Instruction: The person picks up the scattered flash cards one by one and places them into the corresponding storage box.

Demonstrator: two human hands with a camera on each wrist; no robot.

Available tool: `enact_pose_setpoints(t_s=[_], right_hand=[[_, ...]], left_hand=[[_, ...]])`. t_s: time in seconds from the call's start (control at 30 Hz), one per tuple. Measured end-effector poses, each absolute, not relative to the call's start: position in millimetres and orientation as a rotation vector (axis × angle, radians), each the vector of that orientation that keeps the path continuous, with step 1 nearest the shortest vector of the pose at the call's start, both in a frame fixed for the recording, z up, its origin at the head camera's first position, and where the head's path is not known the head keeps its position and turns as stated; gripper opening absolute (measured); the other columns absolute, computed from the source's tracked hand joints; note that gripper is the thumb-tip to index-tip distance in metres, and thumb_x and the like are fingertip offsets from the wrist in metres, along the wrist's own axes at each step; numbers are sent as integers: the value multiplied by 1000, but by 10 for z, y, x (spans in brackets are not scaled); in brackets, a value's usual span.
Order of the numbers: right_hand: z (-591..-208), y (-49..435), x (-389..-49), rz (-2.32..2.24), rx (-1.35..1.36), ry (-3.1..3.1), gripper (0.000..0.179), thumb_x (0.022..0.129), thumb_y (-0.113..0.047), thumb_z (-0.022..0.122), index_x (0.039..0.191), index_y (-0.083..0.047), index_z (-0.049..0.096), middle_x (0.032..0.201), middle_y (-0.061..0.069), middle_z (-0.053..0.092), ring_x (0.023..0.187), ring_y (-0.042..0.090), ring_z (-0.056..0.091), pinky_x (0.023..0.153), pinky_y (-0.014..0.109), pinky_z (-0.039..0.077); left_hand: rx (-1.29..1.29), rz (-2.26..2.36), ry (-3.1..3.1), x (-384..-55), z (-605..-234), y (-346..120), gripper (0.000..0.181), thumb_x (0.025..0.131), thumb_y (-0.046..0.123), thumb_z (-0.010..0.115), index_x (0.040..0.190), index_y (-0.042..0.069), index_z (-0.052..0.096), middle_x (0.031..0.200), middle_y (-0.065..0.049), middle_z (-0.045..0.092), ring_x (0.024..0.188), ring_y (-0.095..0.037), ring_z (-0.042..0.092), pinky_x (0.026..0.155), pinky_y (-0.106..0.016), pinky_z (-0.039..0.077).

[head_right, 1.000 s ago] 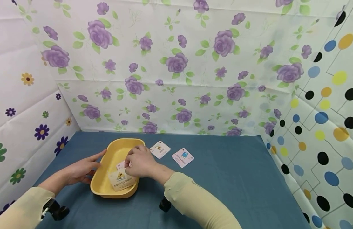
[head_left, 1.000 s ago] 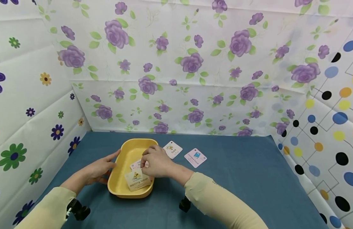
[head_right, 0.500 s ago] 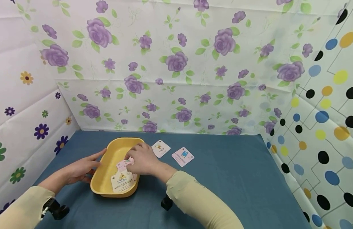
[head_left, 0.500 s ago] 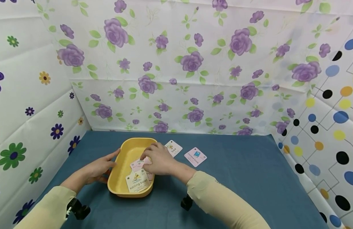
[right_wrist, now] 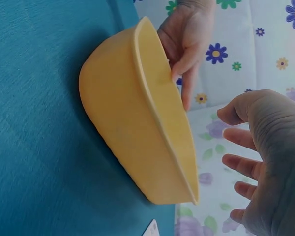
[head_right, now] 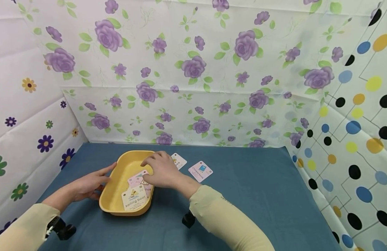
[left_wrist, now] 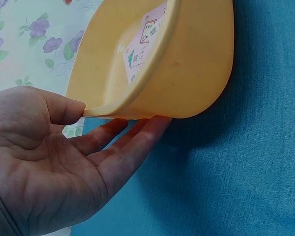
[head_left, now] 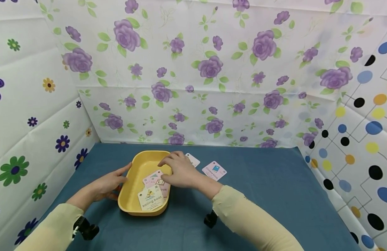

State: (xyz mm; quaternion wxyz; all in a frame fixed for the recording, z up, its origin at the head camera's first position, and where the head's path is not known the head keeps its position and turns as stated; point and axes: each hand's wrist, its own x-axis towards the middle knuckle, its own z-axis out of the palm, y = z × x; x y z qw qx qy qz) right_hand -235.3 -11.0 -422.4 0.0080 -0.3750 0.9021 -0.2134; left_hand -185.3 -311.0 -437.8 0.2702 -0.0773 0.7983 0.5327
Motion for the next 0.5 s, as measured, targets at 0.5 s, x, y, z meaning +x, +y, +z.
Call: enact_pose_setpoints(t_s=[0.5], right_hand=[[-4212, 271, -2422, -748, -1062, 2856, 38, 99, -38, 66, 135, -28, 64, 144, -3, 53, 146, 26, 29, 117, 54, 24]], left_hand=[[-178, 1470, 2145, -1853, -4429, -3128, 71, 112, 21, 40, 165, 33, -5, 164, -31, 6, 103, -34, 66, 77, -51, 58]])
